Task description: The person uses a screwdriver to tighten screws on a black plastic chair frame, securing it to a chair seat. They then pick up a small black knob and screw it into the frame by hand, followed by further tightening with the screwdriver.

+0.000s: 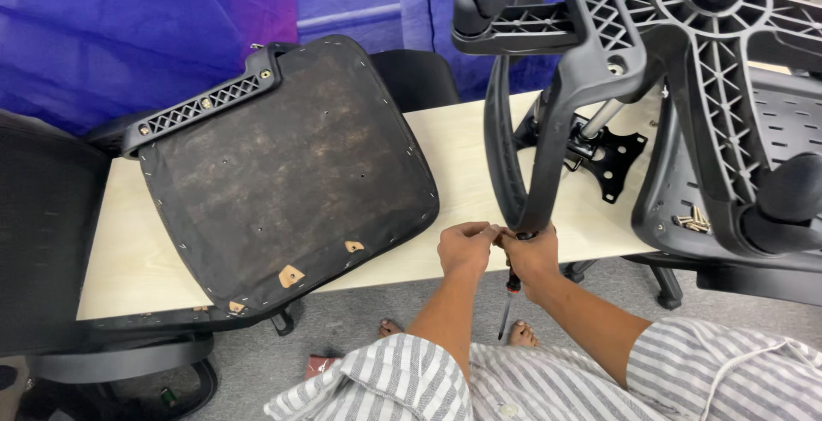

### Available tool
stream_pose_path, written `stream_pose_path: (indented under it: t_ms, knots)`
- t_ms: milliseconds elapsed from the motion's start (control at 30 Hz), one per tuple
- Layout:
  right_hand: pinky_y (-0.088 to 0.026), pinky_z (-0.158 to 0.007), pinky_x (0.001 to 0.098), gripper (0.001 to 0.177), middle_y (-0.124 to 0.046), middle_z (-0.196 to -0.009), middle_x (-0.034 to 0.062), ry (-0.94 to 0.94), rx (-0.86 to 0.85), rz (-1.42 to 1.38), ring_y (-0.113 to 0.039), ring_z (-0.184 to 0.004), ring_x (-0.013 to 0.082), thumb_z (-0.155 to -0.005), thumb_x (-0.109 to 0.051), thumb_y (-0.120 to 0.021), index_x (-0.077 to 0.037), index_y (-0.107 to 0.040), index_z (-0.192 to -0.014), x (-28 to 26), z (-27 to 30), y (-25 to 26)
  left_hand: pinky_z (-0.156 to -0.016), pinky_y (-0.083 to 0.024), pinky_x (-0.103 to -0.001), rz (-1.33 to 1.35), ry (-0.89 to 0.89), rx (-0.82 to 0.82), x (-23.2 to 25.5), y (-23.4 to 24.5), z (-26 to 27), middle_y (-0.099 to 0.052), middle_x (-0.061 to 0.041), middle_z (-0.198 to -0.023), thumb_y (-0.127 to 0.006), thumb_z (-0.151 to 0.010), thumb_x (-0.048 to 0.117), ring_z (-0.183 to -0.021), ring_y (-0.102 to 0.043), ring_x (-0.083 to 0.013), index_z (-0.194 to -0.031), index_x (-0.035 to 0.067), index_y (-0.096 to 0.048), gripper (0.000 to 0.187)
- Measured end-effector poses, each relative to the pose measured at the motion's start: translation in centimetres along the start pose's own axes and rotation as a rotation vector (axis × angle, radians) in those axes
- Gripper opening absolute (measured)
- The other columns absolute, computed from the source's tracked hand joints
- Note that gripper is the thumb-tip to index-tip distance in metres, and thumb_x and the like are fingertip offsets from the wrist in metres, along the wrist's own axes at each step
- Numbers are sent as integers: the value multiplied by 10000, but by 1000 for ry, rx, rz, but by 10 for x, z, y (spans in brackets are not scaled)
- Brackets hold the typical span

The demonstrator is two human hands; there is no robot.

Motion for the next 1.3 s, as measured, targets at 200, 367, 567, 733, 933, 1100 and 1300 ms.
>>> stream_pose_path:
  t_ms: [200, 367, 567, 733, 933, 1100, 1300]
  knots:
    - [-457, -521, 263, 542, -767, -873, 60, -43, -139, 44, -565, -606, 101, -822, -37, -769, -37, -595, -1335, 8, 12, -54, -906, -579, -364, -70, 5, 49, -2, 61, -9, -806, -99, -993, -813, -779, 219, -950, -772, -234, -945, 75, -849, 223]
    - [-430, -526, 261, 256, -684, -801, 48, 25, -228, 178, -524, -605, 97, -862, -58, -779, 12, -752, -1107, 1, 21, -103, -914, -578, -362, -48, -13, 125, -2, 108, -19, -796, -114, -1016, -819, -789, 230, -962, -764, -243, -976, 92, -832, 233]
    - [-426, -507, 259, 224, -652, -739, 14, 123, -333, 188, -513, -574, 76, -865, -88, -753, -9, -765, -1074, -15, 35, -159, -880, -594, -343, 59, -88, 242, -3, 164, -24, -804, -111, -994, -831, -792, 213, -922, -780, -228, -991, 90, -821, 234]
    - [-400, -452, 280, 267, -642, -671, 49, -5, -403, 166, -515, -504, 123, -893, -204, -685, -21, -787, -1059, -31, 49, -192, -820, -598, -341, 100, -104, 294, -2, 205, -19, -809, -86, -939, -816, -812, 166, -856, -774, -200, -987, 91, -825, 191]
    - [-395, -449, 275, 245, -604, -625, 73, -2, -446, 300, -511, -492, 140, -874, -225, -733, -51, -796, -1034, -49, 64, -229, -784, -593, -336, 196, -131, 351, -3, 241, -14, -802, -83, -930, -809, -829, 142, -830, -762, -195, -1013, 85, -819, 193]
    - [-407, -463, 253, 199, -620, -680, 30, 37, -471, 366, -524, -523, 87, -872, -217, -776, -77, -796, -1012, -50, 64, -244, -772, -585, -309, 297, -220, 407, -14, 245, -16, -808, -84, -937, -778, -849, 105, -827, -762, -168, -1039, 67, -813, 197]
    - [-360, -466, 266, 154, -640, -709, 16, 88, -508, 437, -478, -541, 99, -859, -185, -791, -79, -793, -970, -45, 54, -276, -805, -588, -298, 407, -272, 470, -30, 262, -35, -813, -103, -944, -724, -835, 54, -844, -762, -161, -1040, 37, -810, 223]
Point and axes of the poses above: each hand's wrist, its own z-axis away from the middle knuckle, its own y-axis out of the back of the hand, x = y × z, the point moved 3 cm from there along -z, towards the middle knuckle
